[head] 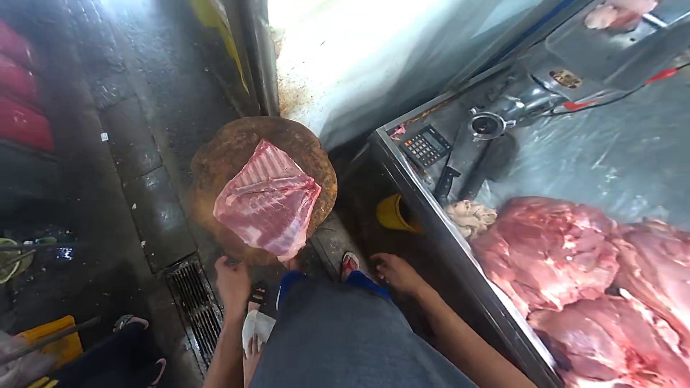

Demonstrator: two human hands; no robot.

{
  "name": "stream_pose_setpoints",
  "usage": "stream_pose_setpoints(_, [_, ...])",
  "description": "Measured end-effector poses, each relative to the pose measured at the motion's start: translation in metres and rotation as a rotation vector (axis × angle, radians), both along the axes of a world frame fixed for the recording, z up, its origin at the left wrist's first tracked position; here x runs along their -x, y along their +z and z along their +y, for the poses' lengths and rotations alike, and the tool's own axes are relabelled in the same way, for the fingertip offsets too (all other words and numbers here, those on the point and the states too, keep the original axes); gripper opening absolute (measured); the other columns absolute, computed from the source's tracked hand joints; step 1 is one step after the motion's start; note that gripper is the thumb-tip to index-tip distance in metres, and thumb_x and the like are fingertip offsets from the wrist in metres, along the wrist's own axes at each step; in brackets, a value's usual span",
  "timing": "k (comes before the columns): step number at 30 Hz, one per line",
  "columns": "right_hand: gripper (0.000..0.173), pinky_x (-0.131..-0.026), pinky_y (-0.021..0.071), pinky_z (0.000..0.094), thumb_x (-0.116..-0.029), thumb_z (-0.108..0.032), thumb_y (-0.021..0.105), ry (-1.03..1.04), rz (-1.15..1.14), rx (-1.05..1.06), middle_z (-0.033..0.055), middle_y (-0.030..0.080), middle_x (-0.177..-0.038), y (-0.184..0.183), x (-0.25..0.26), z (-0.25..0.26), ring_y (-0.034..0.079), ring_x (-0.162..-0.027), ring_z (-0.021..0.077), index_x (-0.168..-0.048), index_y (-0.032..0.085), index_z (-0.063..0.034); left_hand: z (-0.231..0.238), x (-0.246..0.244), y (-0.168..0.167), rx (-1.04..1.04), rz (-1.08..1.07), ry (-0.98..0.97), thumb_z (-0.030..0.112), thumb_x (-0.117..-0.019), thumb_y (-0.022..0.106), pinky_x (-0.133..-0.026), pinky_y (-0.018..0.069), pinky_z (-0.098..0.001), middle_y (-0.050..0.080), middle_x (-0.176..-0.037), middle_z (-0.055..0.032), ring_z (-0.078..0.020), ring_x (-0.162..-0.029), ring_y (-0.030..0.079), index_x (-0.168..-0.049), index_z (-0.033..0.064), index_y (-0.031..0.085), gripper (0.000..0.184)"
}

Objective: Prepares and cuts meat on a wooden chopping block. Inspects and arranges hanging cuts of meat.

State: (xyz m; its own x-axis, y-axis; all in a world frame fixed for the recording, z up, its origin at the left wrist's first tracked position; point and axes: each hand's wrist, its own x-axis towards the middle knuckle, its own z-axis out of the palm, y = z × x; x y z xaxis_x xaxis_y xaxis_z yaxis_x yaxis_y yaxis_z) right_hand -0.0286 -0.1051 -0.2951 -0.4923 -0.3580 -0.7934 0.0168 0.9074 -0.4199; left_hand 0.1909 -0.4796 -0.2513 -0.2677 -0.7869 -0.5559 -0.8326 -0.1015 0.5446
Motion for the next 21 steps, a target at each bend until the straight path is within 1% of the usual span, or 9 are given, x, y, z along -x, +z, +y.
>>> stream_pose_setpoints(2, [0.035, -0.086, 0.0573, 0.0537, -0.1053, -0.013, 0.051, -0.062, 0.012, -0.044, 0.0189, 0.072, -0.106, -0.003, 0.0, 0.01, 0.071, -0.089, 0.032, -0.139, 0.061, -0.0083, -0.011, 0.001, 0.016, 0.1, -0.007, -0.046, 0.02, -0.0984, 0.063, -0.076, 0.0597, -0.0528, 0.071, -0.108, -0.0185, -0.0304, -0.088, 0.072, -0.151, 0.0027, 0.038, 0.061])
stream_pose_setpoints(6, [0.036, -0.087, 0.0573, 0.0535, -0.1053, -0.013, 0.051, -0.03, -0.008, -0.075, 0.0192, 0.071, -0.109, -0.017, 0.003, 0.011, 0.071, -0.089, 0.0321, -0.14, 0.06, -0.0085, -0.041, 0.055, 0.028, 0.228, 0.082, -0.232, 0.023, -0.0951, 0.069, -0.095, 0.0575, -0.0488, 0.068, -0.122, -0.0176, -0.0279, -0.109, 0.069, -0.148, 0.0011, 0.044, 0.062])
stream_pose_setpoints(10, [0.036, -0.087, 0.0573, 0.0539, -0.1058, -0.013, 0.051, -0.039, -0.028, -0.07, 0.0195, 0.071, -0.11, -0.017, 0.004, 0.003, 0.071, -0.09, 0.0321, -0.14, 0.059, -0.0091, -0.117, 0.094, 0.002, 0.281, -0.048, -0.358, 0.039, -0.087, 0.078, -0.111, 0.0415, -0.0623, 0.045, -0.15, -0.0311, -0.0463, -0.136, 0.048, -0.158, 0.0002, 0.032, 0.093])
stream_pose_setpoints(11, [0.036, -0.086, 0.0577, 0.0542, -0.1058, -0.013, 0.051, -0.065, -0.03, -0.065, 0.0198, 0.071, -0.11, -0.017, 0.003, 0.004, 0.072, -0.089, 0.0323, -0.14, 0.059, -0.0092, -0.132, 0.098, -0.005, 0.25, -0.098, -0.408, 0.046, -0.0855, 0.079, -0.11, 0.0406, -0.0655, 0.045, -0.149, -0.0326, -0.0491, -0.136, 0.047, -0.156, 0.0002, 0.035, 0.095])
stream_pose_setpoints(12, [0.036, -0.085, 0.0578, 0.0544, -0.1062, -0.013, 0.05, -0.091, -0.031, -0.059, 0.0201, 0.071, -0.109, -0.016, 0.003, 0.006, 0.071, -0.089, 0.0326, -0.141, 0.059, -0.0089, -0.142, 0.102, -0.009, 0.216, -0.133, -0.456, 0.048, -0.0841, 0.081, -0.108, 0.0417, -0.0678, 0.05, -0.143, -0.0331, -0.0506, -0.133, 0.049, -0.149, 0.0002, 0.047, 0.087])
stream_pose_setpoints(13, [0.036, -0.084, 0.0577, 0.0544, -0.1064, -0.013, 0.049, -0.122, -0.027, -0.053, 0.0204, 0.07, -0.109, -0.016, 0.004, 0.009, 0.071, -0.089, 0.0329, -0.141, 0.059, -0.0088, -0.147, 0.105, -0.011, 0.189, -0.174, -0.505, 0.049, -0.0829, 0.082, -0.105, 0.044, -0.0681, 0.057, -0.135, -0.0324, -0.0501, -0.128, 0.054, -0.137, -0.0011, 0.058, 0.077])
stream_pose_setpoints(15, [0.036, -0.083, 0.0581, 0.0548, -0.1058, -0.013, 0.05, -0.199, -0.03, -0.056, 0.0209, 0.07, -0.11, -0.018, 0.002, 0.02, 0.071, -0.089, 0.0333, -0.141, 0.058, -0.0083, -0.15, 0.112, -0.013, 0.162, -0.235, -0.563, 0.047, -0.0822, 0.083, -0.101, 0.0448, -0.0701, 0.063, -0.124, -0.031, -0.0503, -0.122, 0.057, -0.12, -0.0011, 0.068, 0.063])
stream_pose_setpoints(17, [0.036, -0.081, 0.0584, 0.0528, -0.1063, -0.014, 0.05, -0.279, -0.065, -0.097, 0.0205, 0.07, -0.111, -0.023, -0.009, 0.031, 0.071, -0.088, 0.0319, -0.142, 0.057, -0.0093, -0.144, 0.112, -0.014, 0.132, -0.235, -0.553, 0.041, -0.0807, 0.086, -0.101, 0.0416, -0.0734, 0.061, -0.125, -0.0323, -0.0535, -0.124, 0.053, -0.119, -0.0011, 0.067, 0.06])
stream_pose_setpoints(21, [0.038, -0.084, 0.0575, 0.0523, -0.1057, -0.012, 0.05, -0.315, -0.122, -0.142, 0.0218, 0.069, -0.112, -0.044, -0.031, 0.036, 0.07, -0.09, 0.0328, -0.143, 0.056, -0.0079, -0.116, 0.129, -0.003, 0.133, -0.131, -0.452, 0.018, -0.0821, 0.08, -0.088, 0.0522, -0.0685, 0.066, -0.113, -0.0287, -0.0468, -0.106, 0.065, -0.134, 0.0001, 0.052, 0.062])
